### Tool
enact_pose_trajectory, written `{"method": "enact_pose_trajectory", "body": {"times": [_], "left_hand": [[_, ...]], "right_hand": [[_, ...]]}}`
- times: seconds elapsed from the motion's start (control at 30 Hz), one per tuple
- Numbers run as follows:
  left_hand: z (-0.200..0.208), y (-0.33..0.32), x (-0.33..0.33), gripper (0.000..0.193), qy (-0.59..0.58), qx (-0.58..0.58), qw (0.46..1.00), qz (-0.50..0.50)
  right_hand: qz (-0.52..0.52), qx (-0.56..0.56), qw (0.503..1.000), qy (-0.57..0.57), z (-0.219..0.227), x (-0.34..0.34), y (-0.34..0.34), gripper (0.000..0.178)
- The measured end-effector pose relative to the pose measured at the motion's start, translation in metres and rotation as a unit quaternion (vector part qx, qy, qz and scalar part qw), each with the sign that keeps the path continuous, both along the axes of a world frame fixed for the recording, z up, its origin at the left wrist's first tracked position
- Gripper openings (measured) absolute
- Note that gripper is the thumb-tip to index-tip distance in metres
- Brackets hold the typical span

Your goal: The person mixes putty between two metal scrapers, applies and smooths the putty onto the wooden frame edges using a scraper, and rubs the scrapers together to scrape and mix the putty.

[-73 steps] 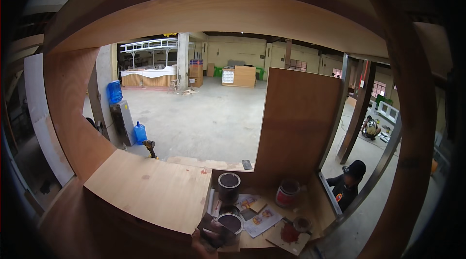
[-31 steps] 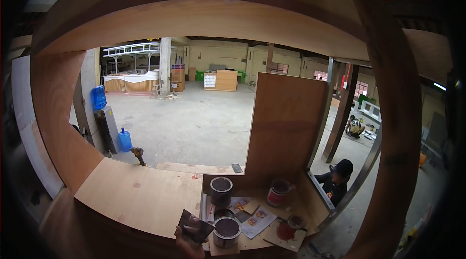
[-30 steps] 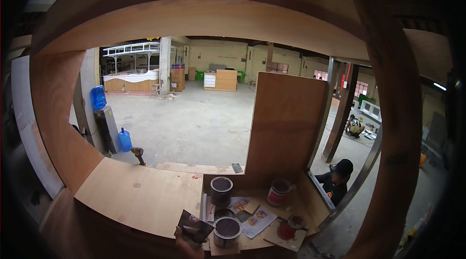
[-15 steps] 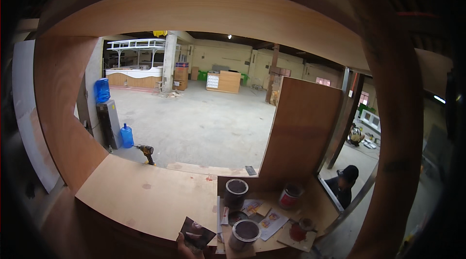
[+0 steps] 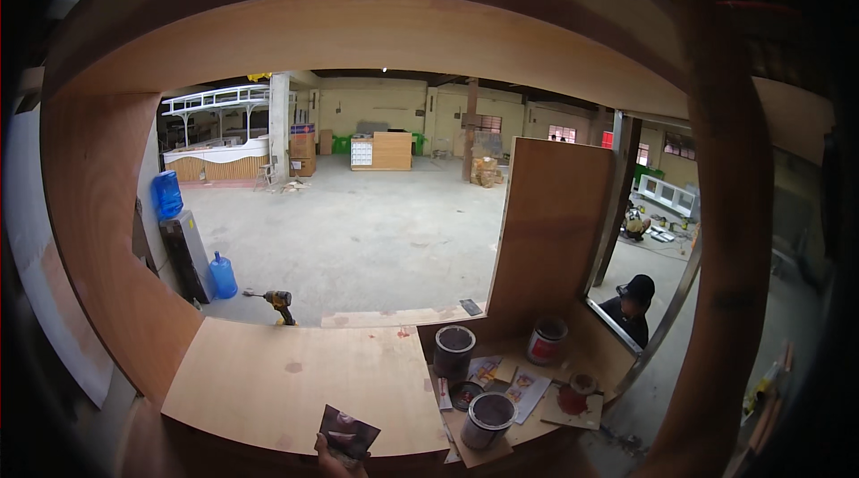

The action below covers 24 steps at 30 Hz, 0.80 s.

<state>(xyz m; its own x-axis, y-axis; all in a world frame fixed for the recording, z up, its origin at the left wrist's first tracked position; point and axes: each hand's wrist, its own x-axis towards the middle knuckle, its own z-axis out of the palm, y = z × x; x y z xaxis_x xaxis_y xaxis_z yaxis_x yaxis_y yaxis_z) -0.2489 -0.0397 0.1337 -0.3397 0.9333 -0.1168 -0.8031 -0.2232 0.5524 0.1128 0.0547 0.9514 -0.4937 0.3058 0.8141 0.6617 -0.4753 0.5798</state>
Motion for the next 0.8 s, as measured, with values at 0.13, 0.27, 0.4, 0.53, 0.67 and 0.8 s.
{"method": "enact_pose_trajectory", "body": {"times": [0.13, 0.27, 0.4, 0.53, 0.67, 0.8], "left_hand": [[-0.005, 0.000, 0.001, 0.049, -0.027, -0.006, 0.999, -0.018], [-0.005, -0.010, 0.005, 0.047, -0.043, -0.018, 0.999, -0.012], [0.000, -0.018, 0.003, 0.046, -0.024, -0.048, 0.999, 0.003], [-0.003, -0.024, -0.005, 0.047, -0.016, -0.045, 0.999, 0.011], [-0.014, -0.034, -0.015, 0.046, -0.030, -0.051, 0.998, 0.009], [-0.012, -0.044, -0.021, 0.046, -0.035, -0.047, 0.998, 0.001]], "right_hand": [[0.215, 0.100, 0.968, 0.083, -0.056, -0.017, 0.007, 0.018], [0.203, 0.000, 0.957, 0.208, -0.090, -0.070, -0.018, 0.023], [0.267, 0.010, 0.950, 0.164, -0.093, -0.117, -0.020, 0.032], [0.286, 0.047, 0.956, 0.051, -0.069, -0.158, -0.005, 0.042], [0.292, 0.039, 0.955, -0.004, -0.046, -0.211, 0.011, 0.046], [0.343, 0.122, 0.926, -0.098, -0.035, -0.232, 0.010, 0.034]]}}
